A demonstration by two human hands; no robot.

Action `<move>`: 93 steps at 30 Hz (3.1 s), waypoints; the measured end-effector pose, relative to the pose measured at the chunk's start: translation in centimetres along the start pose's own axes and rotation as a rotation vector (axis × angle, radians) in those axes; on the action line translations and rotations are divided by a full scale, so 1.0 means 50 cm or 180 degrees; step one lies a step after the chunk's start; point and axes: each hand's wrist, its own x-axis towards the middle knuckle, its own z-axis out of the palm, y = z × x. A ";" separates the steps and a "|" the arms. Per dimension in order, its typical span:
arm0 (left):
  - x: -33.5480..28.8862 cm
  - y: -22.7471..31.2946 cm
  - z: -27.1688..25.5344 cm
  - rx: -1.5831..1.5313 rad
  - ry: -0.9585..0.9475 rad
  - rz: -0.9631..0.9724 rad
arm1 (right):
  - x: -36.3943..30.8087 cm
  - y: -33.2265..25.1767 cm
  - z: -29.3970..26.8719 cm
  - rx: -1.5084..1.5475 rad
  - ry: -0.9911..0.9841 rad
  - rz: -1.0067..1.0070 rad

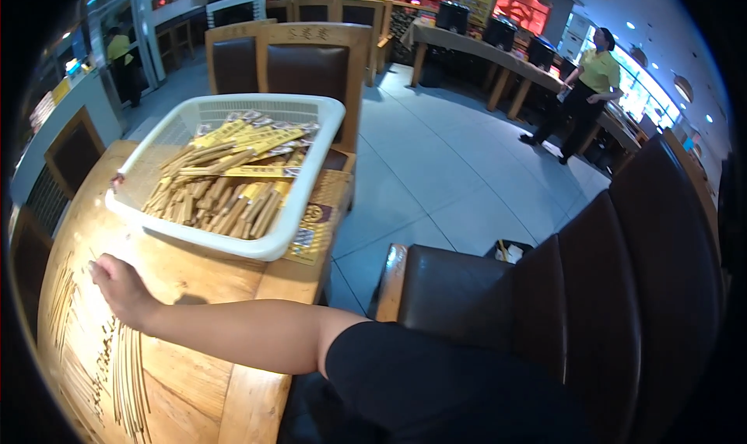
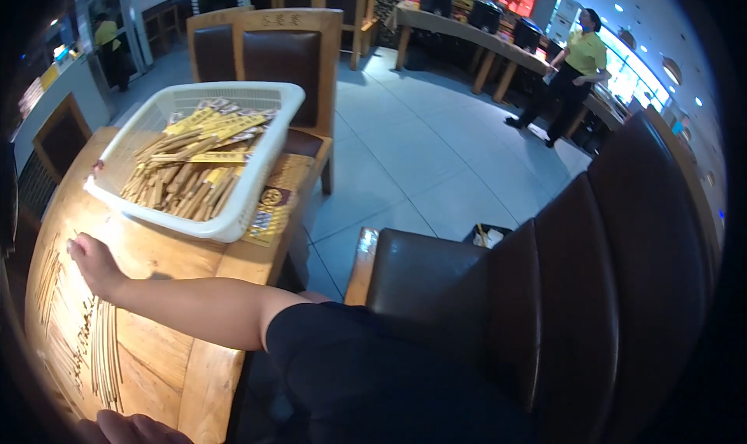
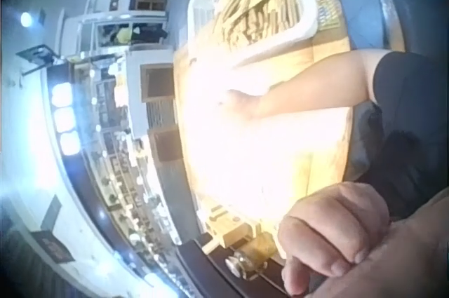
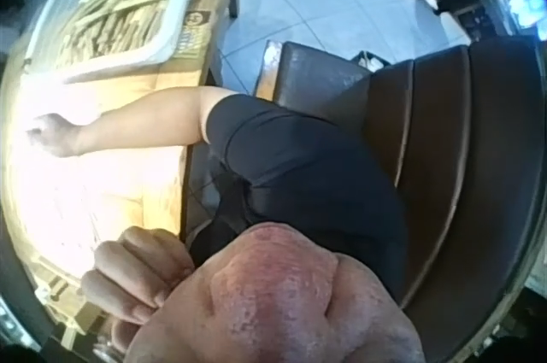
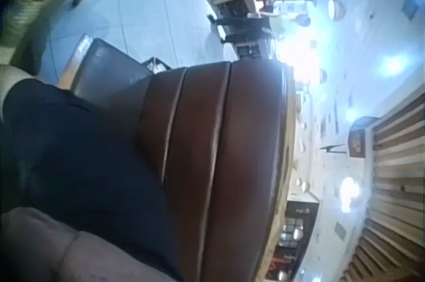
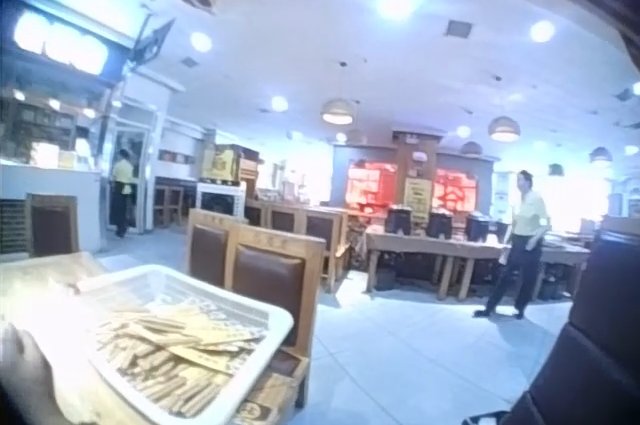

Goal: Sorting wooden chopsticks and inserting them into paper sleeves at a dining table.

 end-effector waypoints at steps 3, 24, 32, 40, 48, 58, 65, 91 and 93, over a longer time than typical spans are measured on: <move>-0.019 -0.033 -0.060 -0.0410 -0.0829 0.1223 | -0.010 0.019 0.010 -0.0085 0.0068 -0.0175; -0.012 0.064 -0.034 0.0508 -0.0443 0.0476 | -0.044 -0.043 -0.007 -0.0740 -0.0472 0.0063; -0.005 0.003 0.057 0.0280 0.0754 0.1861 | -0.048 -0.045 -0.004 -0.0811 -0.0612 0.0012; 0.031 0.054 -0.086 0.0067 -0.2119 0.0400 | -0.054 -0.058 -0.007 -0.0846 -0.0673 -0.0074; -0.002 0.023 -0.072 0.0625 -0.0815 0.0842 | -0.058 -0.057 -0.014 -0.0913 -0.0634 -0.0183; -0.183 0.003 -0.175 0.3249 -0.0121 -0.0559 | -0.028 -0.011 -0.025 -0.0981 -0.0723 -0.0266; -0.558 -0.075 -0.225 0.2550 0.4153 -0.0045 | -0.085 -0.002 -0.004 -0.2043 -0.1908 -0.0723; -0.137 -0.035 -0.553 0.6736 0.2347 -0.0697 | -0.107 0.029 -0.007 -0.2968 -0.3771 -0.1090; -0.131 -0.034 -0.550 0.6615 0.2259 -0.0598 | -0.104 0.017 -0.008 -0.3014 -0.3806 -0.0927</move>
